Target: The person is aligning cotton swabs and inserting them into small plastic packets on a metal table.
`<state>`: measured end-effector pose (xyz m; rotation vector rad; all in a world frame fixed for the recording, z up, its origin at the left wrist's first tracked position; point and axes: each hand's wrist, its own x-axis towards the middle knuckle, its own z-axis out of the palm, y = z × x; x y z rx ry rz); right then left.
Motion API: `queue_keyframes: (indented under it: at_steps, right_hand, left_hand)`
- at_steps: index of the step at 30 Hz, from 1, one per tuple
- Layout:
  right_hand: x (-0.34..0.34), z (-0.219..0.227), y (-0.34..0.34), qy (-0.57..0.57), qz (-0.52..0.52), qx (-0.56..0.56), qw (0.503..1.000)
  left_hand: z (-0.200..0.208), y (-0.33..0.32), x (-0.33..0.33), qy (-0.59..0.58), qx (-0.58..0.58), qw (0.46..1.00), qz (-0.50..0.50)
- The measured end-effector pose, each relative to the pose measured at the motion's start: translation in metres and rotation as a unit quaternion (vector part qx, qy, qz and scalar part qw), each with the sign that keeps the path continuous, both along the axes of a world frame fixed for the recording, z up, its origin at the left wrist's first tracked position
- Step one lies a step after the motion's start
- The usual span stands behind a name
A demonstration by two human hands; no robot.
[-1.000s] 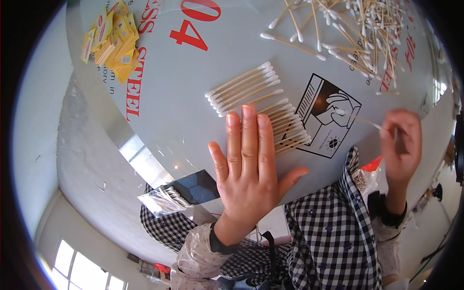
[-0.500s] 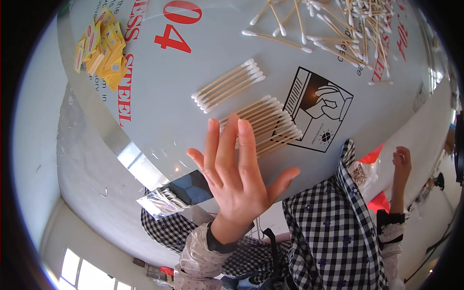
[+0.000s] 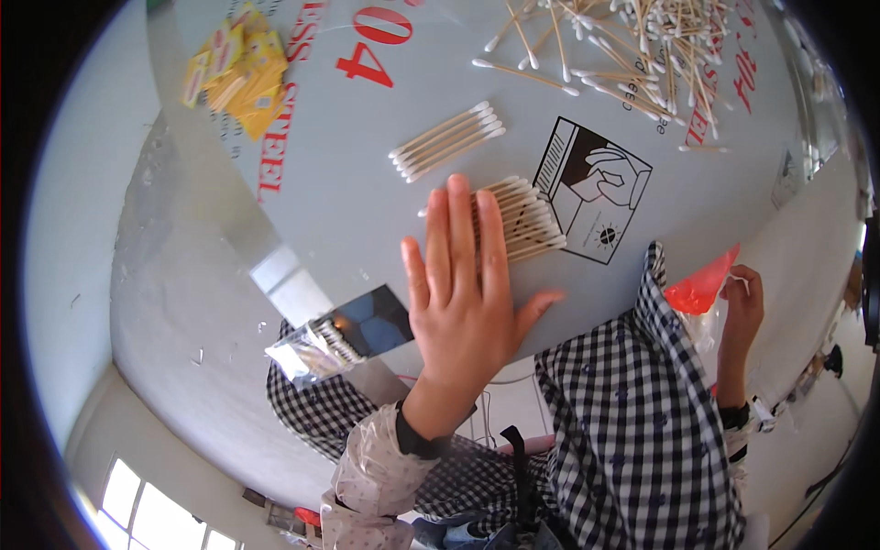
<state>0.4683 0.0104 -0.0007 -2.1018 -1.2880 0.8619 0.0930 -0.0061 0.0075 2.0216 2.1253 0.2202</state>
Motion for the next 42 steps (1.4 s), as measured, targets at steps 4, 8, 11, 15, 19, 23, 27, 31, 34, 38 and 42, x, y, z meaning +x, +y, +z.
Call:
queue_keyframes:
  at_steps: [4, 8, 11, 15, 19, 23, 27, 31, 34, 38, 42]
  right_hand:
    - [-0.030, 0.043, -0.010, 0.033, 0.034, 0.072, 0.996]
    - [-0.043, 0.132, -0.023, -0.034, 0.038, 0.175, 0.983]
    - [-0.044, 0.186, -0.053, -0.098, 0.060, 0.298, 0.948]
    - [-0.082, 0.259, -0.103, -0.134, 0.115, 0.433, 0.884]
    - [-0.167, 0.263, -0.111, 0.078, 0.351, 0.453, 0.816]
    - [-0.259, 0.161, -0.070, 0.250, 0.205, 0.322, 0.890]
    - [-0.277, 0.046, -0.007, 0.147, 0.243, 0.265, 0.921]
    - [-0.287, 0.011, -0.003, 0.059, 0.300, 0.236, 0.923]
    - [-0.291, -0.007, -0.004, -0.012, 0.350, 0.274, 0.896]
    - [-0.298, -0.019, -0.004, -0.138, 0.386, 0.302, 0.861]
    - [-0.308, -0.016, 0.002, -0.208, 0.395, 0.301, 0.843]
  left_hand:
    - [-0.002, -0.001, -0.003, 0.000, 0.010, 1.000, -0.014]
    - [-0.005, -0.003, -0.003, -0.004, 0.049, 0.999, -0.015]
    - [-0.011, -0.017, -0.008, 0.000, 0.085, 0.996, -0.022]
    - [-0.016, -0.037, -0.013, -0.004, 0.102, 0.994, -0.036]
    - [-0.023, -0.054, -0.014, -0.015, 0.121, 0.992, -0.040]
    - [-0.026, -0.087, -0.031, -0.033, 0.087, 0.996, -0.010]
    - [-0.018, -0.086, -0.023, -0.071, 0.097, 0.993, -0.005]
    - [-0.008, -0.087, -0.029, -0.152, 0.090, 0.984, 0.025]
    - [-0.011, -0.092, -0.047, -0.407, 0.214, 0.883, 0.092]
    - [-0.019, -0.090, -0.054, -0.629, 0.263, 0.714, 0.164]
    - [0.003, -0.077, -0.047, -0.708, 0.224, 0.638, 0.200]
